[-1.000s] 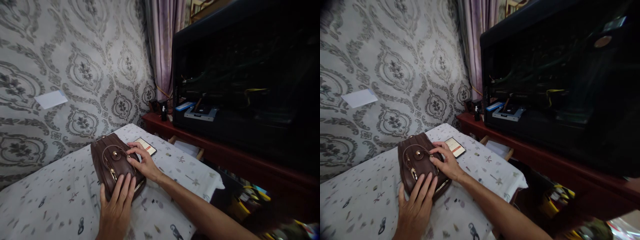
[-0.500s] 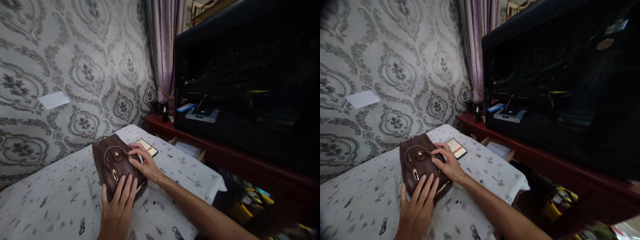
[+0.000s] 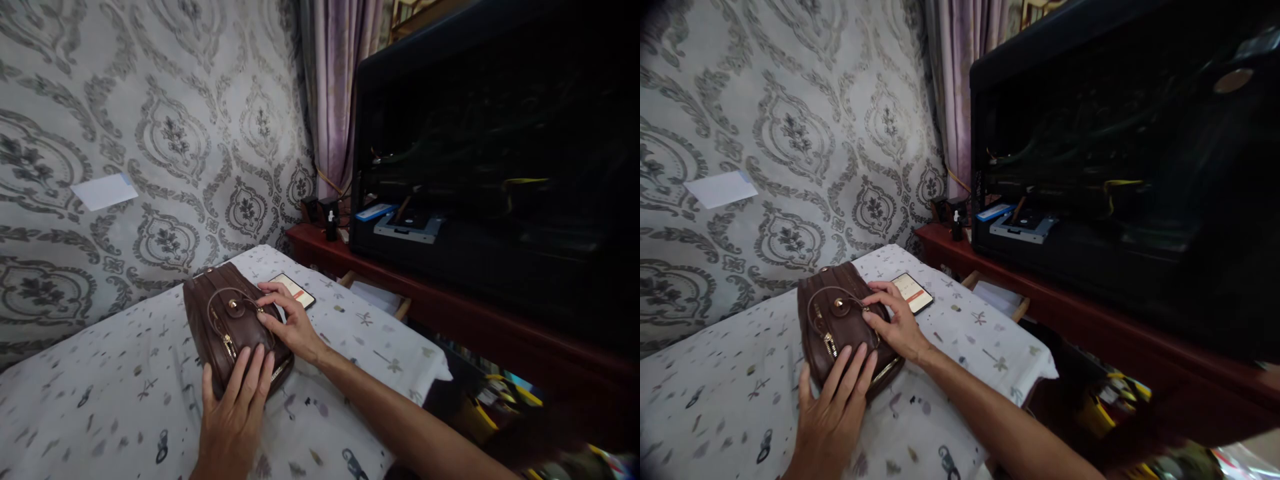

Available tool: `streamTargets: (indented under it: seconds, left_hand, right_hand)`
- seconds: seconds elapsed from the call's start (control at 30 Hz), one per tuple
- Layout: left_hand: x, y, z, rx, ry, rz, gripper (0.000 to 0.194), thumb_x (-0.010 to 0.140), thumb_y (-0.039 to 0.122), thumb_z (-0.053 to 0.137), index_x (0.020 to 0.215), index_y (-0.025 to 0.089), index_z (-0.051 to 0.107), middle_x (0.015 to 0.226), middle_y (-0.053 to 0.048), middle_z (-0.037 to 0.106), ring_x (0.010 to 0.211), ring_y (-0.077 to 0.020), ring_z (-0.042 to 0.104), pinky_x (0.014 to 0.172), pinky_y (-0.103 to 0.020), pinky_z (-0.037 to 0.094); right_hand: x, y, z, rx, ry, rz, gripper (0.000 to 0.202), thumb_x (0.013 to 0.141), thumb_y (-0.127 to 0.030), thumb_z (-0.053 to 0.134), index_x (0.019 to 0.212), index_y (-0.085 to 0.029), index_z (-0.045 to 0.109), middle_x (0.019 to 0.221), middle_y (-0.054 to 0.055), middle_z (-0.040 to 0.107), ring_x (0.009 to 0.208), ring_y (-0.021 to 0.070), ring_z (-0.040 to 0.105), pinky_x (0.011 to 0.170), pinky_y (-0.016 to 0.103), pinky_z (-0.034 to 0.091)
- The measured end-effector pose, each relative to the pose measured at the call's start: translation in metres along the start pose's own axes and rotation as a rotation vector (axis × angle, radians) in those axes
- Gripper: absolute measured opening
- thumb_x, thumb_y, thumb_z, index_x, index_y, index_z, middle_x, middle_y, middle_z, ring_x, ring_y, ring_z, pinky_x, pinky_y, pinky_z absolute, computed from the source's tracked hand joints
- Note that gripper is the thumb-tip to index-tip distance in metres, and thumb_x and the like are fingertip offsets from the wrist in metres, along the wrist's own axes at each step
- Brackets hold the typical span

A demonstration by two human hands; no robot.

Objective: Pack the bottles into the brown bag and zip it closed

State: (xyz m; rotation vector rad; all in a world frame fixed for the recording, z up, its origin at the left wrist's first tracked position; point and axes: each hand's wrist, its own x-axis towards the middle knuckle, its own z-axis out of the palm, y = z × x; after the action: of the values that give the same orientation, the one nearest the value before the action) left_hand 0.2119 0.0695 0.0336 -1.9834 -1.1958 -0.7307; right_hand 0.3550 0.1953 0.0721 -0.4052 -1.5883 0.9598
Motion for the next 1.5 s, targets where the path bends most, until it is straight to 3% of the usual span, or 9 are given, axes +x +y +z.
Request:
streamTargets:
  seconds: [0.77,1.13,1.5]
  left_hand:
    - [0.0038,-0.0013,0.0013,0.042,0.042,0.037,0.038,0.101,0.020,0.039,0.129,0.019,0.065,0.125,-0.008,0.072,0.154,-0.0139,0.019,0.126,-0.056,0.001]
    - [-0.0043,-0.0033,0.0054,0.044,0.003,0.033,0.046,0.098,0.019,0.044,0.144,0.019,0.052,0.132,-0.008,0.069,0.154,-0.0163,0.020,0.125,-0.057,0.000]
    - [-0.0028,-0.0037,0.0054,0.039,0.014,0.036,0.040,0.100,0.021,0.041,0.135,0.020,0.061,0.130,-0.008,0.070,0.154,-0.0143,0.019,0.125,-0.058,0.000]
  right_hand:
    - [-0.0018,0.0028,-0.0012,0.002,0.012,-0.008,0.026,0.090,-0.050,0.068,0.101,-0.026,0.074,0.129,0.010,0.059,0.128,0.0249,0.053,0.114,0.046,0.036]
    - [-0.0019,-0.0012,-0.0015,-0.001,0.013,0.003,0.027,0.090,-0.050,0.069,0.101,-0.027,0.074,0.129,0.010,0.060,0.127,0.0253,0.054,0.113,0.047,0.037]
    - [-0.0021,0.0009,-0.0011,0.004,0.010,-0.017,0.026,0.090,-0.050,0.068,0.102,-0.027,0.074,0.129,0.010,0.059,0.127,0.0254,0.054,0.113,0.046,0.037]
